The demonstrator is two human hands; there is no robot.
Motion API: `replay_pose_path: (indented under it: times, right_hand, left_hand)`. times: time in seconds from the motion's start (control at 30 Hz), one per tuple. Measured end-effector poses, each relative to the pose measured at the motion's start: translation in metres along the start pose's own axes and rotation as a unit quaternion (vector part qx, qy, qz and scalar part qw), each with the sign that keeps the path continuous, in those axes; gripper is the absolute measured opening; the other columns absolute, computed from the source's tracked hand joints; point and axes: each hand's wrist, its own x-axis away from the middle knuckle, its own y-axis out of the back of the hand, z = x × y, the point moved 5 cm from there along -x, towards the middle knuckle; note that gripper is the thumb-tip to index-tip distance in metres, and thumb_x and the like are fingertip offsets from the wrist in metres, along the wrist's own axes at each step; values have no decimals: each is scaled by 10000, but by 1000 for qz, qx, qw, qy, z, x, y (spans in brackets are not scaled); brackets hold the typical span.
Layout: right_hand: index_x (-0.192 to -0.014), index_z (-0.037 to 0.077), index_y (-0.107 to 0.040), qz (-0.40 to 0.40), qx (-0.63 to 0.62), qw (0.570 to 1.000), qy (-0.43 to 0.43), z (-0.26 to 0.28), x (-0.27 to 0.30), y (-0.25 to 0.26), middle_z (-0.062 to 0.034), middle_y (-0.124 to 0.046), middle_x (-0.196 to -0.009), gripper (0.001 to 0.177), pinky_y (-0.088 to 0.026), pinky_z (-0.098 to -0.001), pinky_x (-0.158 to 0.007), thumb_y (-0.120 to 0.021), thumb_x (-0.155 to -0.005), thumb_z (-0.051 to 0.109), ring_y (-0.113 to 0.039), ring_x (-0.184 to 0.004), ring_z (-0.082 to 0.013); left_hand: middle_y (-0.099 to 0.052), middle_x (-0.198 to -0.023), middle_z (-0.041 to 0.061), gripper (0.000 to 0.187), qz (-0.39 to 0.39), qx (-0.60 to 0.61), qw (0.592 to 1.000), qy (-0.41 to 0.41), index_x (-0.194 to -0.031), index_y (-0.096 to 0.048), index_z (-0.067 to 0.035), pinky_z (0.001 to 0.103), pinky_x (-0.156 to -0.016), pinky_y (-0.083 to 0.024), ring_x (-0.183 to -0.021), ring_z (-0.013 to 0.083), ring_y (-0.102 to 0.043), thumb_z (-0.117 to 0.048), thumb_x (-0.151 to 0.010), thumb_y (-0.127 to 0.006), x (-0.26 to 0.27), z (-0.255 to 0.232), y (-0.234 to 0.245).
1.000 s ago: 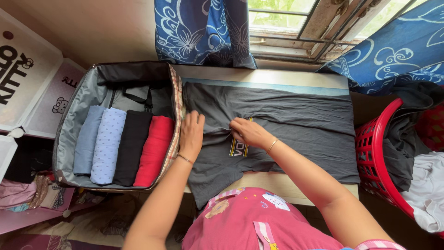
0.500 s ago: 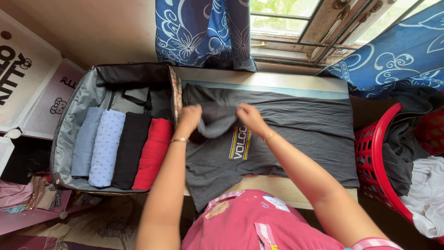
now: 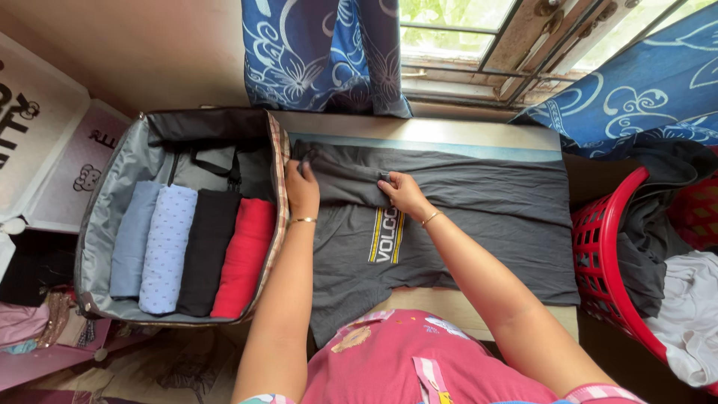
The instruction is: The person picks up clothing items from a basket, spreads them out on a table, folds them by hand, and places the folded items into a storage bag.
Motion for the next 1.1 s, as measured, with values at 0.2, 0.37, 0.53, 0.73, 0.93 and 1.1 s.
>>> replay_pose_path:
  times: [0.2,0.37,0.53,0.73,0.93,1.1]
  right_hand:
    - [-968,12,-683,-129,201,956,168,22,-6,-1,-171,-739,-842,233,-544,-413,-654,-698,-958,245,-714,-727,-311]
    - [-1033,-4,-608,-160,297,929,154,49,3,-9,-270,-697,-879,288,-494,-544,-724,-649,-1002,279,-644,-847,-497]
    - [-1068,36,-596,-200,284,929,129,28,-10,-2,-261,-704,-893,295,-502,-531,-755,-667,-1027,320,-656,-877,-486]
    - [-1060,51,-644,-228,257,935,85,61,18,8,-199,-720,-836,330,-533,-481,-745,-741,-876,307,-694,-831,-406]
    - [-1095,3,-681,-413,324,836,157,49,80,156,-219,-687,-998,233,-497,-489,-859,-658,-933,169,-644,-970,-375]
    - [-1159,94,-715,-569,404,715,42,-25,122,310,-238,-635,-1179,228,-442,-545,-874,-590,-977,36,-568,-1045,-473]
  left_hand:
    - [-692,-1041,253,206,25,-168,985,40,-1097,-519,-16,519,-744,-541,-880,445,-690,-219,-1069,-539,3,-13,-5]
    - [-694,-962,247,228,13,-107,994,14,-1065,-500,-32,497,-732,-545,-888,445,-694,-248,-1020,-556,-8,-19,-6]
    - [-694,-1024,232,151,14,-111,994,3,-1161,-485,-15,505,-723,-538,-914,455,-690,-153,-1101,-486,-11,-10,-10]
    - [-633,-1239,156,311,18,-419,900,-120,-1296,-535,-86,398,-838,-530,-1020,318,-644,-80,-990,-586,-26,-34,-27]
    - [-656,-1327,78,251,28,-401,880,-253,-1140,-702,-133,436,-968,-388,-1169,286,-530,-179,-947,-549,-41,-47,-24]
    - [-669,-1159,62,249,74,-462,861,-199,-1108,-740,-148,456,-997,-378,-1182,304,-548,-194,-960,-544,-50,-31,-35]
